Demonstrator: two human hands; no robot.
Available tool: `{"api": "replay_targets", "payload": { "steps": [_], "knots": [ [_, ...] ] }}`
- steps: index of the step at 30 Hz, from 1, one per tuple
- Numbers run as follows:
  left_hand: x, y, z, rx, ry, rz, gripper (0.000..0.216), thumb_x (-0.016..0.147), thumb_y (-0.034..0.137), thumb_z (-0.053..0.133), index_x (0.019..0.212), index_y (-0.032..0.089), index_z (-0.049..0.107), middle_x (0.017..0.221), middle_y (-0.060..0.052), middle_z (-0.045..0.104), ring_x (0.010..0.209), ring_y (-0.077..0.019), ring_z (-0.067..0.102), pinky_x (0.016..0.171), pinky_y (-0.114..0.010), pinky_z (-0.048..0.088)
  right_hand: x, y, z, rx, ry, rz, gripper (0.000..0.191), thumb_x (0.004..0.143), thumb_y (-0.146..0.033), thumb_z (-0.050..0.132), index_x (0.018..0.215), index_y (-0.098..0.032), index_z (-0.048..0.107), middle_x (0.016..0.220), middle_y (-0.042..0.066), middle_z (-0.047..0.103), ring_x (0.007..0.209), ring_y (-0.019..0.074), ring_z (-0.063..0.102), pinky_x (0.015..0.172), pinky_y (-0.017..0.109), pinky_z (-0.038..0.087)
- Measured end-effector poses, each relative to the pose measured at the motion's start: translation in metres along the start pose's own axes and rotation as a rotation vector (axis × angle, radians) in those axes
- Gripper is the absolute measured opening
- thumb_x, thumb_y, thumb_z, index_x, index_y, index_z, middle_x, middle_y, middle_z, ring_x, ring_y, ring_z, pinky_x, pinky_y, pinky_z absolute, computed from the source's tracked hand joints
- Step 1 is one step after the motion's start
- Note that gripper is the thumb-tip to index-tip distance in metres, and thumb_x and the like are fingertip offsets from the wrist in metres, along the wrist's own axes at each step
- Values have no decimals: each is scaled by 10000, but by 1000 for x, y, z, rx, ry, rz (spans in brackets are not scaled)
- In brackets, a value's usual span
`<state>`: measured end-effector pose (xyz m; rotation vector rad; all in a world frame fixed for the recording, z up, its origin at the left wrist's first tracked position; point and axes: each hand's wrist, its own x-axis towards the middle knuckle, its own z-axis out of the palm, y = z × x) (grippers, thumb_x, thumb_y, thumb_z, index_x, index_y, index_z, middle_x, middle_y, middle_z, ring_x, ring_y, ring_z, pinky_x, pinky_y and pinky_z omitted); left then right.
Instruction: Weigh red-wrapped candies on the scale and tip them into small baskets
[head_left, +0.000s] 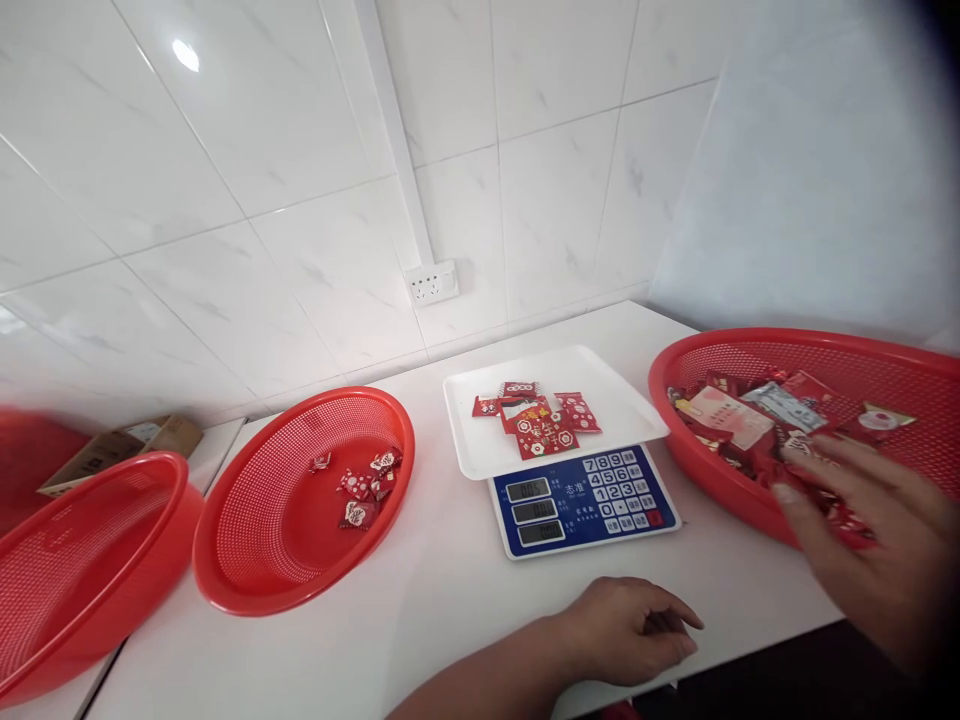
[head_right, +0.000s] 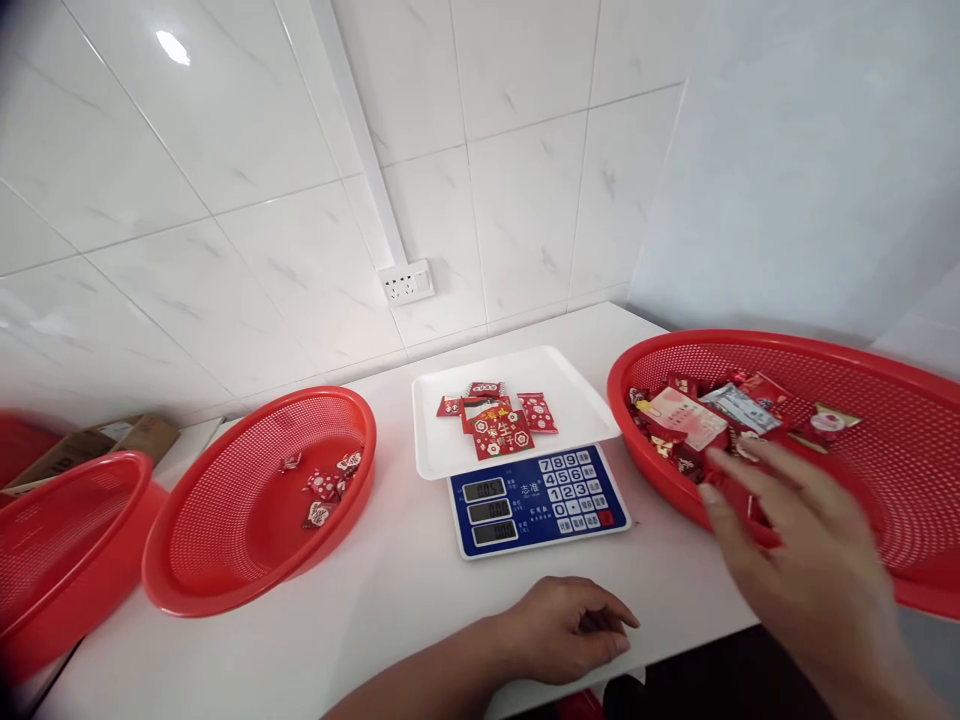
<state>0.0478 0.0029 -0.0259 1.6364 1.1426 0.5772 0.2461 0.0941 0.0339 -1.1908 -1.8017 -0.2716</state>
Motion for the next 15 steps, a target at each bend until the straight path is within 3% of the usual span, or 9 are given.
{"api": "replay_targets", "payload": {
  "steps": [4, 7, 9, 11, 13, 15],
  "knots": [
    [0, 7, -2, 109, -28, 3, 337, 815, 237, 536, 1134, 188, 629, 988, -41, 687, 816, -130, 631, 775, -225, 496, -37, -34, 7, 258, -173, -44, 240, 871, -349, 480, 972, -187, 625, 927, 70, 661, 854, 184, 642, 789, 302, 524],
    [-4, 20, -6, 212, -83, 41, 290, 823, 203, 531, 1088, 165, 643, 1004, -41, 686, 870, -143, 630, 805, -229, 482, -69, -42, 22, 458, -434, 215, 266, 853, -425, 467, 912, -217, 623, 766, 22, 686, 651, 156, 658, 585, 236, 542],
    [-13, 33, -14, 237, -146, 101, 227, 826, 193, 535, 1009, 150, 662, 996, -41, 686, 903, -147, 623, 829, -222, 467, -82, -42, 30, 558, -632, 343, 294, 833, -472, 469, 881, -229, 627, 742, 11, 702, 647, 168, 672, 560, 230, 544],
    [-28, 47, -28, 221, -158, 165, 195, 841, 225, 530, 970, 163, 662, 989, -33, 683, 925, -142, 614, 857, -219, 451, -89, -41, 36, 625, -750, 364, 302, 811, -500, 485, 848, -238, 630, 767, 9, 713, 700, 181, 682, 611, 235, 552],
    [-49, 59, -47, 193, -36, 171, 213, 861, 291, 509, 973, 183, 654, 983, -34, 677, 923, -136, 607, 863, -222, 444, -89, -40, 38, 653, -784, 342, 299, 794, -510, 504, 831, -245, 636, 792, 6, 715, 725, 184, 679, 646, 236, 549],
    [-75, 62, -69, 172, 197, 81, 229, 858, 323, 501, 938, 173, 654, 945, -50, 674, 870, -133, 609, 808, -216, 461, -88, -41, 37, 654, -771, 329, 303, 787, -518, 507, 826, -249, 641, 798, 4, 713, 717, 182, 671, 647, 237, 543]
  ]
}}
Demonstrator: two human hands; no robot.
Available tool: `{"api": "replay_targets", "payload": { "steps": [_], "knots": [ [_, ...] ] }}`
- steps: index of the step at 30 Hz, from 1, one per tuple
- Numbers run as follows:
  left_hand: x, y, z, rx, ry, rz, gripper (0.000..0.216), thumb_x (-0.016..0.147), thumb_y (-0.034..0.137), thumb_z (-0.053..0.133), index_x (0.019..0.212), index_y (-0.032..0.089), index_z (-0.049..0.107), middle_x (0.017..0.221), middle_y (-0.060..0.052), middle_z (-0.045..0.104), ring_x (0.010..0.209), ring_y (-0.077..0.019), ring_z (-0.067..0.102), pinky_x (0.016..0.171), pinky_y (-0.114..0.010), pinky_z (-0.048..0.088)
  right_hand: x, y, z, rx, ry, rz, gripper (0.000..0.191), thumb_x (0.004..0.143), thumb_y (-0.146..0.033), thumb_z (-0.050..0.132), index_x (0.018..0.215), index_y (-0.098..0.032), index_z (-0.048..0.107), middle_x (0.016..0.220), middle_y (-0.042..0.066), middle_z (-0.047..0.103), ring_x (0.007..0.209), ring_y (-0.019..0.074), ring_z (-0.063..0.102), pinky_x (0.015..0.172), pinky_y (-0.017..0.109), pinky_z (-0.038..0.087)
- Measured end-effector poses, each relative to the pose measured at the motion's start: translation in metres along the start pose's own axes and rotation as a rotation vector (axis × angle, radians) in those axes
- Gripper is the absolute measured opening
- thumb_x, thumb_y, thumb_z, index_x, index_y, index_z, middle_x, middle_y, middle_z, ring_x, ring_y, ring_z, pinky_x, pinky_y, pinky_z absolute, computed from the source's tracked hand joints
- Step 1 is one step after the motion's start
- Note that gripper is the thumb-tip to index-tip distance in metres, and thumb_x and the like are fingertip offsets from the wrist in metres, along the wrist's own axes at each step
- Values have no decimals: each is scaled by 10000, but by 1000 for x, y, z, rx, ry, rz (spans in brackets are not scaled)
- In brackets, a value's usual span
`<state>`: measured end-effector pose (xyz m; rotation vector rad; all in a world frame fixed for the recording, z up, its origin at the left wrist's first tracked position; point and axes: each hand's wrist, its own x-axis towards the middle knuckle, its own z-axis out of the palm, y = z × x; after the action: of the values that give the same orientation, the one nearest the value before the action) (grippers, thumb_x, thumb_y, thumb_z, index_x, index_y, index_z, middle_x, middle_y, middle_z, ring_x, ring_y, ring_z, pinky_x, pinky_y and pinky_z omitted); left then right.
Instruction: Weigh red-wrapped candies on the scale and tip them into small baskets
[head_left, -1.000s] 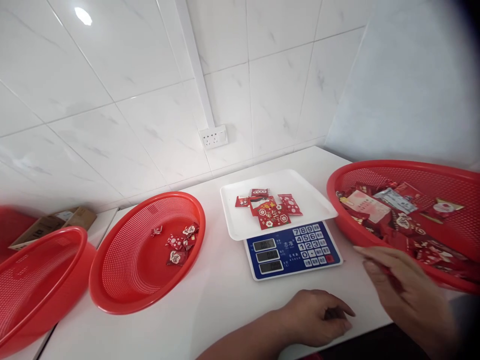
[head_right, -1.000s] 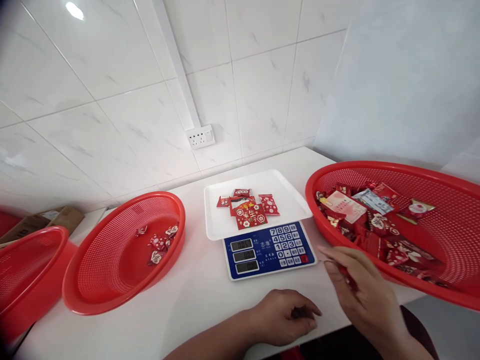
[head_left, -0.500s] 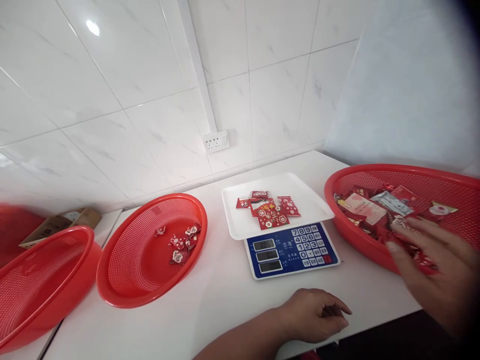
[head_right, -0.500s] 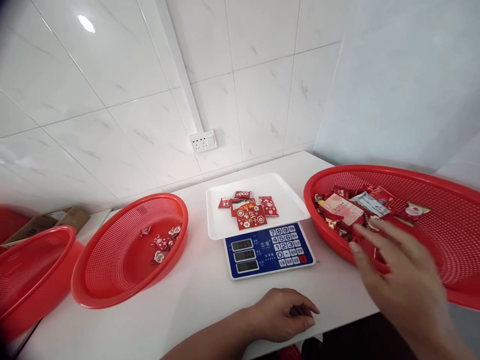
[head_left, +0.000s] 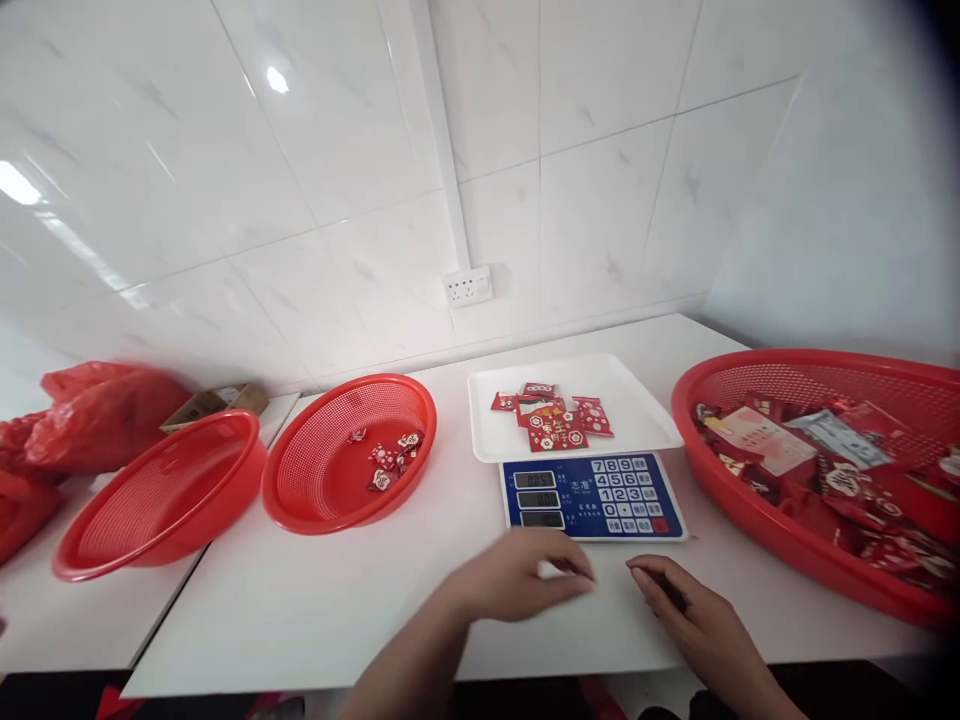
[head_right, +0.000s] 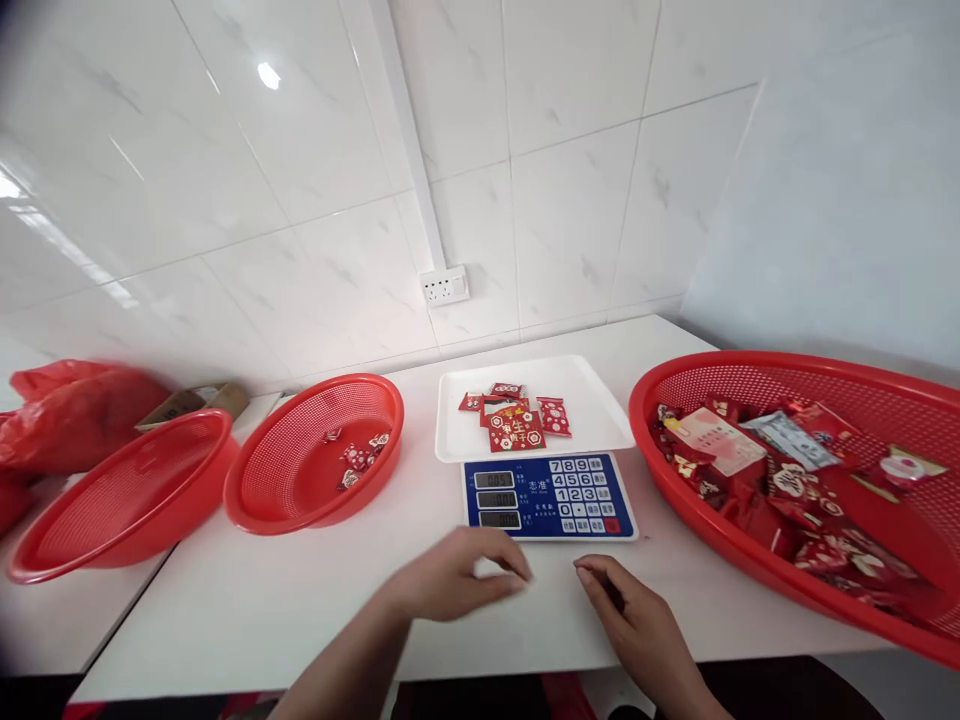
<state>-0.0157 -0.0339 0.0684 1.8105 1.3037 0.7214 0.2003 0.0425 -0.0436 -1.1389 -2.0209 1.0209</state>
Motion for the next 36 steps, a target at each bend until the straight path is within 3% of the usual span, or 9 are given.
{"api": "replay_targets", "payload": {
  "steps": [4, 6, 13, 16, 20, 24, 27, 31, 36],
  "knots": [
    [-46, -21, -47, 170, 440, -324, 212, 854, 328, 467, 911, 188, 617, 906, -35, 664, 832, -149, 606, 756, -254, 475, -3, -5, 1, 8, 47, 22, 316, 785, -538, 503, 810, -257, 646, 800, 0, 711, 710, 186, 665, 621, 244, 534],
    [-68, -36, -64, 303, 565, -460, 228, 861, 347, 441, 895, 190, 603, 878, -33, 663, 831, -169, 613, 738, -276, 479, -4, -5, 2, 14, 68, 36, 323, 784, -547, 501, 809, -261, 649, 821, -3, 715, 748, 192, 671, 635, 250, 534],
    [-110, -80, -114, 614, 700, -807, 311, 869, 366, 430, 1072, 199, 596, 1105, -65, 658, 1051, -225, 589, 864, -321, 455, -1, 1, 0, -35, -36, -27, 311, 792, -518, 495, 840, -257, 657, 850, 9, 730, 775, 206, 690, 657, 265, 550],
    [-123, -97, -141, 699, 783, -928, 387, 874, 351, 413, 1167, 140, 551, 1195, -131, 608, 1116, -272, 546, 915, -371, 424, -3, -4, 0, -17, 1, -20, 309, 800, -519, 486, 832, -262, 655, 851, 5, 724, 773, 203, 684, 667, 271, 546],
    [-148, -106, -175, 814, 913, -1106, 386, 878, 328, 362, 1103, 108, 586, 1164, -172, 600, 1114, -310, 528, 890, -402, 433, -7, -11, 3, 34, 68, -20, 294, 814, -512, 481, 819, -267, 644, 842, 8, 718, 760, 201, 669, 669, 281, 536],
    [-181, -104, -200, 961, 1090, -1303, 503, 871, 333, 340, 1258, 29, 444, 1387, -267, 354, 1317, -398, 260, 965, -534, 330, -9, -12, 5, 53, 72, -16, 293, 825, -505, 478, 832, -266, 649, 840, 13, 717, 746, 202, 662, 653, 286, 534],
    [-209, -103, -217, 981, 1118, -1471, 611, 835, 327, 385, 1354, 16, 296, 1450, -273, 248, 1363, -411, 123, 950, -603, 309, -9, -12, 5, 63, 63, -11, 293, 828, -501, 478, 835, -263, 648, 840, 11, 715, 744, 199, 659, 647, 284, 529],
    [-237, -101, -231, 882, 1024, -1676, 553, 808, 373, 393, 1290, 103, 411, 1368, -202, 434, 1256, -438, 353, 841, -641, 389, -9, -11, 6, 56, 67, -3, 288, 824, -499, 484, 836, -266, 653, 849, 8, 713, 752, 199, 657, 654, 290, 529],
    [-236, -90, -238, 859, 917, -1664, 591, 838, 427, 407, 1282, 38, 420, 1226, -305, 516, 1097, -457, 511, 761, -595, 460, -9, -10, 6, 45, 64, -21, 297, 826, -500, 478, 844, -263, 657, 864, 19, 715, 760, 206, 660, 661, 300, 536]
  ]
}}
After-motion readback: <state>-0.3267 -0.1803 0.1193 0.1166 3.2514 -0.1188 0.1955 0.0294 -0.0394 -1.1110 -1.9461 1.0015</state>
